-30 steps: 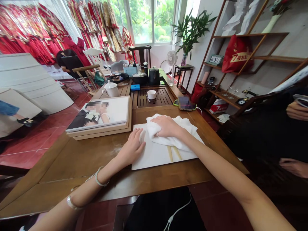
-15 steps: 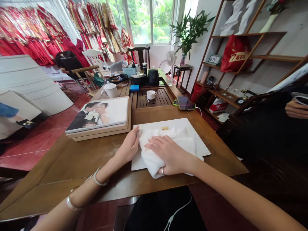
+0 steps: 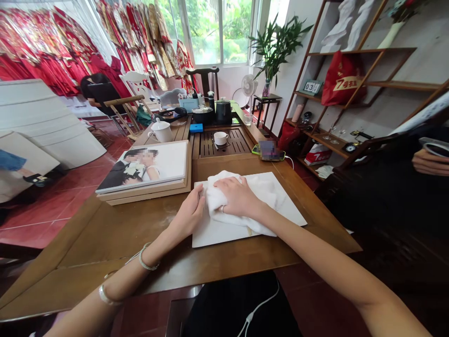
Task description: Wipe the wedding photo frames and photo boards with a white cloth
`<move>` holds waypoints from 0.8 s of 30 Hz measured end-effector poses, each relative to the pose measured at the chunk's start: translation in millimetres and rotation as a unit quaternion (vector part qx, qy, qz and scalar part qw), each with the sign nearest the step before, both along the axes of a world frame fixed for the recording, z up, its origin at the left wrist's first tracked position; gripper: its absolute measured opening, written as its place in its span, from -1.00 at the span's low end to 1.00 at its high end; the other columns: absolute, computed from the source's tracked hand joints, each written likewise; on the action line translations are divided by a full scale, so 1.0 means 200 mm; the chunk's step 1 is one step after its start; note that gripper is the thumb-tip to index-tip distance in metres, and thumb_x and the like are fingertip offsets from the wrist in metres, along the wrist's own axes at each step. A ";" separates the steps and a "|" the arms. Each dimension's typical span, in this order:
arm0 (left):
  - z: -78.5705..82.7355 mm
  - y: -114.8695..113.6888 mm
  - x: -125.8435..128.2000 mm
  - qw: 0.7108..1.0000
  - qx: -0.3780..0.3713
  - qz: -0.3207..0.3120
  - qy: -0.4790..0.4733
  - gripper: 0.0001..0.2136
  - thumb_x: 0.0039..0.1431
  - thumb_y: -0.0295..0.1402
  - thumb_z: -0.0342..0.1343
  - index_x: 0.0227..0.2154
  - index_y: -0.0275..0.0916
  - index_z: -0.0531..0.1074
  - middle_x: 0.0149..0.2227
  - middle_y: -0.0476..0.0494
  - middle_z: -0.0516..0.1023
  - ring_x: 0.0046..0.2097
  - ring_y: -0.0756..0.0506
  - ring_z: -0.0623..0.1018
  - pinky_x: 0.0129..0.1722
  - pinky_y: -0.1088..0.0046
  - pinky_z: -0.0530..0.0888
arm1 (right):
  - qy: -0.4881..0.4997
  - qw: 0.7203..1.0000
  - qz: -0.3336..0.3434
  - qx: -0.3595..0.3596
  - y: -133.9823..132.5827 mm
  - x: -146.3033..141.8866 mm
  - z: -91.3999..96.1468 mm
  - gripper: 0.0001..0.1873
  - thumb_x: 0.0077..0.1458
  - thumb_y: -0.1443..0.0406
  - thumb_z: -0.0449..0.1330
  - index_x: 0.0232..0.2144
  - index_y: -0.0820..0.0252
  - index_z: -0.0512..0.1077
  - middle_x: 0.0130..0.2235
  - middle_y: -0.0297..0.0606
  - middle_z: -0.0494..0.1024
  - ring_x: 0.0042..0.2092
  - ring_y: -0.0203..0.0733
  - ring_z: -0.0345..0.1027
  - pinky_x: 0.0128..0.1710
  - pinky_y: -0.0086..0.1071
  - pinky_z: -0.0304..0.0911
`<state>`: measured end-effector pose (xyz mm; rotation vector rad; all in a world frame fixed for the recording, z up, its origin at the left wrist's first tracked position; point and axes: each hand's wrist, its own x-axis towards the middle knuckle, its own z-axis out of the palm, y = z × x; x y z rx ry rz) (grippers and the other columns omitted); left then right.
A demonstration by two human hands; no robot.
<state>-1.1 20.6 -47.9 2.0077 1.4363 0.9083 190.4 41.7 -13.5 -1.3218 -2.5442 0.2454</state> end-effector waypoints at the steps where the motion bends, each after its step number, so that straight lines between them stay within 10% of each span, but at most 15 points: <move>1: 0.01 0.00 0.00 1.000 0.001 0.000 -0.002 -0.61 0.34 -0.34 -0.20 0.17 -0.33 0.18 0.23 -0.43 0.33 0.27 -0.24 0.34 0.28 0.06 0.24 | -0.003 1.000 -0.005 0.000 0.04 -0.02 0.00 -0.40 -0.08 0.22 0.26 0.06 0.15 0.32 0.09 -0.04 0.48 0.16 0.19 0.24 0.14 0.10 0.01; 12: 0.02 -0.01 0.00 0.998 0.040 0.026 -0.029 -0.51 0.40 -0.14 -0.27 0.25 -0.34 0.05 0.30 -0.47 0.16 0.36 -0.25 0.17 0.34 0.01 0.09 | -0.015 0.998 0.057 0.008 0.20 -0.21 0.01 -0.52 -0.04 0.28 0.21 -0.01 0.21 0.33 0.00 -0.06 0.51 0.07 0.13 0.32 0.05 -0.03 0.13; 24: 0.07 -0.01 -0.01 0.997 0.002 0.032 -0.068 -0.50 0.40 -0.09 -0.33 0.13 -0.31 0.27 0.21 -0.38 0.36 0.28 -0.19 0.32 0.31 0.12 0.19 | -0.019 0.995 0.082 0.058 -0.26 -0.23 -0.01 -0.28 -0.06 0.06 0.29 0.08 0.38 0.34 0.07 0.17 0.45 0.14 0.28 0.25 0.15 0.11 0.10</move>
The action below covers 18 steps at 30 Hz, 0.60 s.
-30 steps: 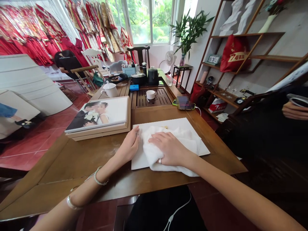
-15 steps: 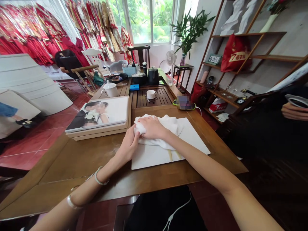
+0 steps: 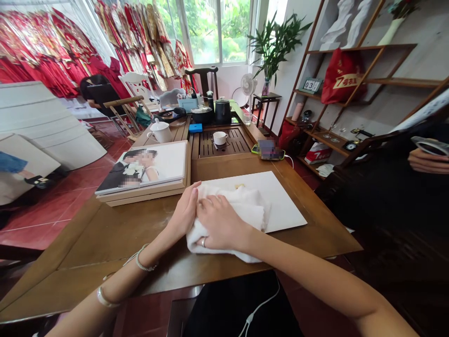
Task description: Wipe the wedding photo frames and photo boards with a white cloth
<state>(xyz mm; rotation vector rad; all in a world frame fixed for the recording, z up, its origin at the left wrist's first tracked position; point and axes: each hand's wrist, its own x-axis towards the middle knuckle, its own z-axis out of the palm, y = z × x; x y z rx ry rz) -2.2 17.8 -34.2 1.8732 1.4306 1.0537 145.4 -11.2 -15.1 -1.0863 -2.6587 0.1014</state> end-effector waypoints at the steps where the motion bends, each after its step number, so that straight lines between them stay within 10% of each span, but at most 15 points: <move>1: 0.00 0.00 0.00 1.000 -0.009 0.000 -0.005 -0.51 0.40 -0.10 -0.33 0.12 -0.31 0.28 0.20 -0.37 0.38 0.27 -0.19 0.34 0.31 0.12 0.20 | -0.006 1.000 0.011 0.004 -0.04 0.02 0.00 -0.29 -0.06 0.08 0.29 0.08 0.38 0.34 0.08 0.18 0.44 0.15 0.29 0.24 0.14 0.10 0.12; 8: -0.03 -0.01 0.01 0.995 0.019 -0.045 0.082 -0.61 0.39 -0.19 -0.27 0.03 -0.27 0.33 0.13 -0.34 0.44 0.28 -0.24 0.31 0.32 -0.03 0.13 | -0.029 0.996 0.072 0.041 -0.21 0.23 -0.02 -0.32 -0.07 0.37 0.22 0.16 0.27 0.28 0.18 0.16 0.39 0.19 0.30 0.22 0.00 0.10 0.24; 18: -0.10 -0.02 -0.02 0.985 0.023 -0.076 0.156 -0.57 0.25 -0.29 0.00 0.17 -0.26 0.21 0.28 -0.42 0.24 0.41 -0.39 0.03 0.31 -0.19 0.12 | 0.057 0.994 -0.082 0.043 -0.12 0.76 -0.09 -0.32 -0.11 0.40 0.17 0.14 0.16 0.33 0.11 0.00 0.48 0.15 0.22 0.33 0.10 0.13 0.29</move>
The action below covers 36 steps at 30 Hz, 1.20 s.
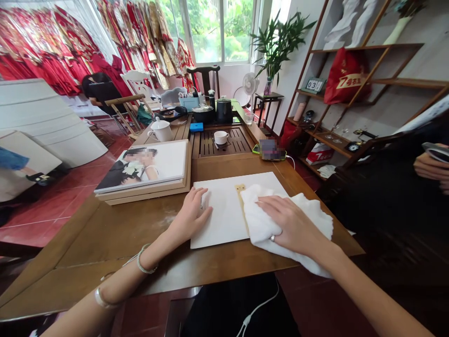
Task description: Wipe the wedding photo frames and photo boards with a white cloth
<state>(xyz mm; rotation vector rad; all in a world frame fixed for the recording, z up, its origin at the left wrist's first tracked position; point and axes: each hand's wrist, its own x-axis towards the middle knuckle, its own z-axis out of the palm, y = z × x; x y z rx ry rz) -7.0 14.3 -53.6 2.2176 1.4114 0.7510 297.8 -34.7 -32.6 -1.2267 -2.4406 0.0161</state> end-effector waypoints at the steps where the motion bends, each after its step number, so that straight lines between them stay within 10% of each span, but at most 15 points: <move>1: 0.00 0.00 0.00 1.000 0.000 -0.002 0.006 -0.56 0.25 -0.31 0.00 0.17 -0.26 0.20 0.28 -0.42 0.24 0.41 -0.39 0.03 0.31 -0.19 0.11 | 0.004 1.000 -0.012 -0.005 0.02 0.05 -0.01 -0.33 -0.11 0.38 0.17 0.13 0.17 0.34 0.10 0.00 0.49 0.14 0.23 0.35 0.09 0.13 0.30; 16: 0.02 0.01 0.01 0.997 -0.031 -0.008 0.070 -0.59 0.31 -0.35 -0.06 0.20 -0.25 0.21 0.29 -0.42 0.14 0.40 -0.46 -0.01 0.28 -0.20 0.16 | 0.032 0.994 -0.072 -0.076 0.66 0.16 0.01 -0.40 -0.17 0.21 0.26 0.00 0.23 0.47 0.06 -0.01 0.54 0.09 0.21 0.41 0.12 0.04 0.29; 36: 0.09 0.05 -0.08 0.990 -0.040 -0.073 0.115 -0.68 0.34 -0.33 -0.06 0.10 -0.24 0.30 0.25 -0.37 0.15 0.38 -0.33 0.11 0.32 0.01 0.18 | 0.049 0.994 -0.067 -0.070 0.76 0.17 0.02 -0.46 -0.21 0.37 0.25 -0.06 0.19 0.47 0.01 -0.06 0.58 0.01 0.19 0.46 0.01 -0.03 0.37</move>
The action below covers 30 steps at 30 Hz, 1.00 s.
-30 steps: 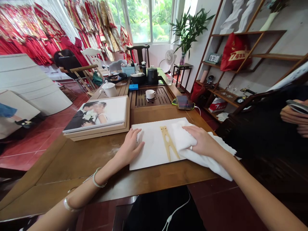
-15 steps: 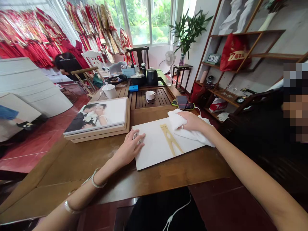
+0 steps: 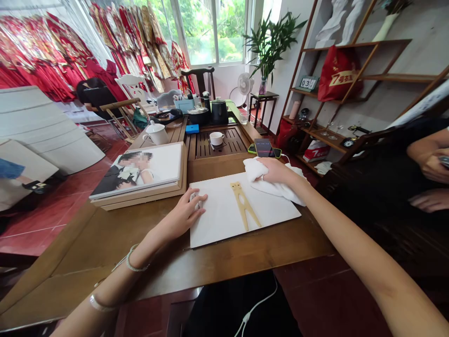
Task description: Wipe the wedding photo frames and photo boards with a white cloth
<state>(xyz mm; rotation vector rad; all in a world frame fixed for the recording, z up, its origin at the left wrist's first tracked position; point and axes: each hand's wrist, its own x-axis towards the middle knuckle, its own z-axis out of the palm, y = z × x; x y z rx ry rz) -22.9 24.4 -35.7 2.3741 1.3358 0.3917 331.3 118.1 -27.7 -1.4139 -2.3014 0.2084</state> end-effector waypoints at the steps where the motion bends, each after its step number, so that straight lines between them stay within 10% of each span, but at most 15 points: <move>1: 0.00 0.00 0.00 1.000 -0.001 0.000 0.005 -0.68 0.34 -0.33 -0.07 0.10 -0.23 0.30 0.26 -0.36 0.16 0.39 -0.33 0.11 0.32 0.02 0.19 | -0.001 1.000 -0.004 0.006 -0.01 0.01 -0.01 -0.46 -0.20 0.36 0.26 -0.06 0.20 0.47 0.01 -0.05 0.58 0.02 0.20 0.46 0.02 -0.01 0.37; 17: 0.03 -0.06 0.07 0.994 0.053 0.034 0.089 -0.60 0.30 -0.17 -0.04 0.09 -0.31 0.29 0.26 -0.41 0.22 0.40 -0.45 0.02 0.30 -0.06 0.22 | -0.027 0.989 0.130 0.066 -0.74 0.09 -0.06 -0.38 -0.09 0.37 0.21 0.10 0.08 0.40 0.15 -0.09 0.48 0.16 0.19 0.35 0.14 0.10 0.31; 30: 0.04 -0.08 0.08 0.995 0.036 0.044 0.079 -0.61 0.31 -0.20 -0.06 0.12 -0.29 0.24 0.32 -0.43 0.16 0.42 -0.41 -0.03 0.27 -0.06 0.26 | -0.042 0.999 -0.003 0.032 -0.12 -0.11 -0.04 -0.46 -0.12 0.26 0.27 0.00 0.18 0.45 0.06 -0.05 0.54 0.11 0.22 0.38 0.12 0.06 0.28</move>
